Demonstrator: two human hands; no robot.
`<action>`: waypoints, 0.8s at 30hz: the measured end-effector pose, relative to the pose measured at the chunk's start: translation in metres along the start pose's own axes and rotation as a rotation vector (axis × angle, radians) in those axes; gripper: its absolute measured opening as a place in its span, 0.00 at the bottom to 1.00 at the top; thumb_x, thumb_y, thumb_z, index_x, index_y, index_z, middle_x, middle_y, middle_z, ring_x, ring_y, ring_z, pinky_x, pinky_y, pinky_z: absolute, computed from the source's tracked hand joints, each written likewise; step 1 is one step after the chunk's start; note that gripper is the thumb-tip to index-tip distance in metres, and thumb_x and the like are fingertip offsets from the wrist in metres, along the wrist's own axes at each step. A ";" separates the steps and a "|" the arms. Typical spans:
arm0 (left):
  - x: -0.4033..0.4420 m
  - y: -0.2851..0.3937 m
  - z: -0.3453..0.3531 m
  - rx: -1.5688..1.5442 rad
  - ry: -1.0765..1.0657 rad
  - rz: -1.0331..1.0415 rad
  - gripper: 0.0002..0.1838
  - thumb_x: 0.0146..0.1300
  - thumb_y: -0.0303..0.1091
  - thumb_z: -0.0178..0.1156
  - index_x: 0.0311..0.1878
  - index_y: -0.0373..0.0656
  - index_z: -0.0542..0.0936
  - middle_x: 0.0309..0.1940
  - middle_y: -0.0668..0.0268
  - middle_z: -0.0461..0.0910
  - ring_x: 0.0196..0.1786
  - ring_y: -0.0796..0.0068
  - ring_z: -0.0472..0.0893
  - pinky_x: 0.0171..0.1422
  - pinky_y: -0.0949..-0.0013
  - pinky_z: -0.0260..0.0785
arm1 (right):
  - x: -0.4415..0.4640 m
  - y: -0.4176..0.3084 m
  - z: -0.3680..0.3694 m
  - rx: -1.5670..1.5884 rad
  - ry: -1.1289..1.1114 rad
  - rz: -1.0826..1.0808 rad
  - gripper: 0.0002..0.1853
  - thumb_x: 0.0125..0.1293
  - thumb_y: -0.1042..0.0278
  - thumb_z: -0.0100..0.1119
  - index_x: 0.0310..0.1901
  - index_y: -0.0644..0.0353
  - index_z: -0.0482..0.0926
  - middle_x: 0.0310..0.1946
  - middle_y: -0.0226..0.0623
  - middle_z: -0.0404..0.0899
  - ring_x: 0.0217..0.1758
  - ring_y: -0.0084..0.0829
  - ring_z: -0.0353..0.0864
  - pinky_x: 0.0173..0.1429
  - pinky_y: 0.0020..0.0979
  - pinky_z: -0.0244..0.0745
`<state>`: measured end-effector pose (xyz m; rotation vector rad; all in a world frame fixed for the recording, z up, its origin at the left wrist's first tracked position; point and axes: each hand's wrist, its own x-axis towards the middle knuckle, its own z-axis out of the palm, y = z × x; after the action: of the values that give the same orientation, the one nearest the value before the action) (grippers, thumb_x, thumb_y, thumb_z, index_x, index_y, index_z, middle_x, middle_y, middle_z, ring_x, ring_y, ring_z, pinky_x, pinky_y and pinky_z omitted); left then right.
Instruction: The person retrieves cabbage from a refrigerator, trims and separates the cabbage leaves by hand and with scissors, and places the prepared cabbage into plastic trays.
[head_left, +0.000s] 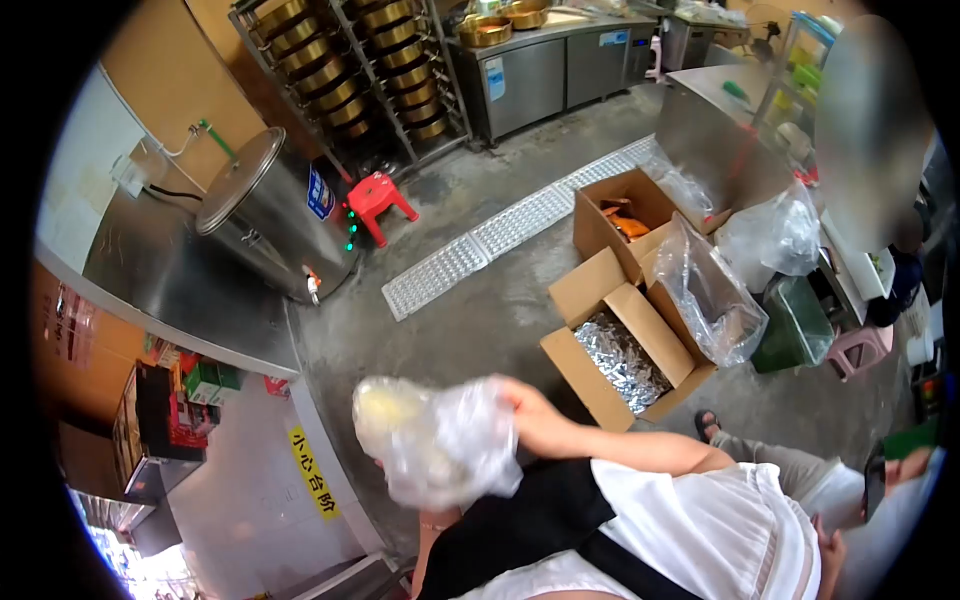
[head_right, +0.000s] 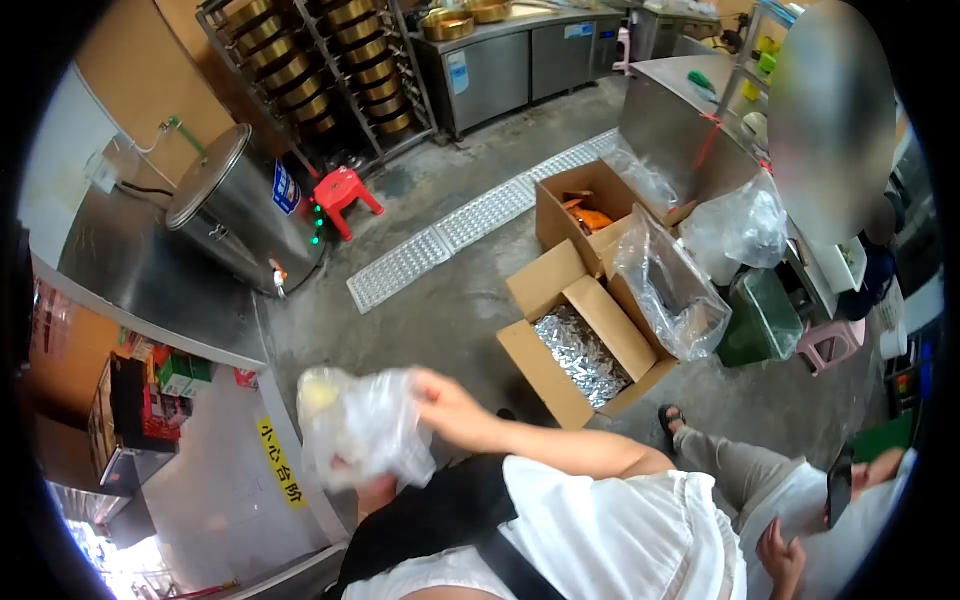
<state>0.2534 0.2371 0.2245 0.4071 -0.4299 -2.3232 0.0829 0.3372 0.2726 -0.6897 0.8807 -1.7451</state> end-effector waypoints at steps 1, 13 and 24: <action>0.028 0.002 0.013 0.009 -0.047 0.006 0.40 0.65 0.66 0.40 0.70 0.44 0.58 0.68 0.59 0.61 0.69 0.55 0.62 0.73 0.52 0.54 | 0.018 -0.010 -0.007 0.104 0.072 -0.064 0.15 0.67 0.68 0.54 0.54 0.60 0.73 0.52 0.34 0.75 0.56 0.24 0.73 0.60 0.30 0.68; 0.338 0.036 0.049 0.220 -0.004 -0.107 0.47 0.60 0.75 0.38 0.73 0.50 0.53 0.71 0.59 0.57 0.69 0.56 0.61 0.72 0.51 0.55 | 0.228 -0.114 -0.143 0.120 0.413 -0.332 0.08 0.58 0.77 0.62 0.34 0.57 0.71 0.38 0.35 0.77 0.39 0.26 0.79 0.44 0.27 0.79; 0.622 -0.014 0.110 0.151 -0.369 -0.881 0.50 0.57 0.76 0.42 0.73 0.48 0.53 0.70 0.58 0.59 0.67 0.55 0.65 0.69 0.50 0.61 | 0.317 -0.226 -0.240 0.122 1.011 -0.801 0.03 0.66 0.75 0.52 0.40 0.60 0.73 0.38 0.37 0.80 0.41 0.27 0.81 0.45 0.27 0.80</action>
<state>-0.2261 -0.1739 0.2147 0.2588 -0.7092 -3.2584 -0.3262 0.1430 0.3356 0.0165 1.2202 -2.9384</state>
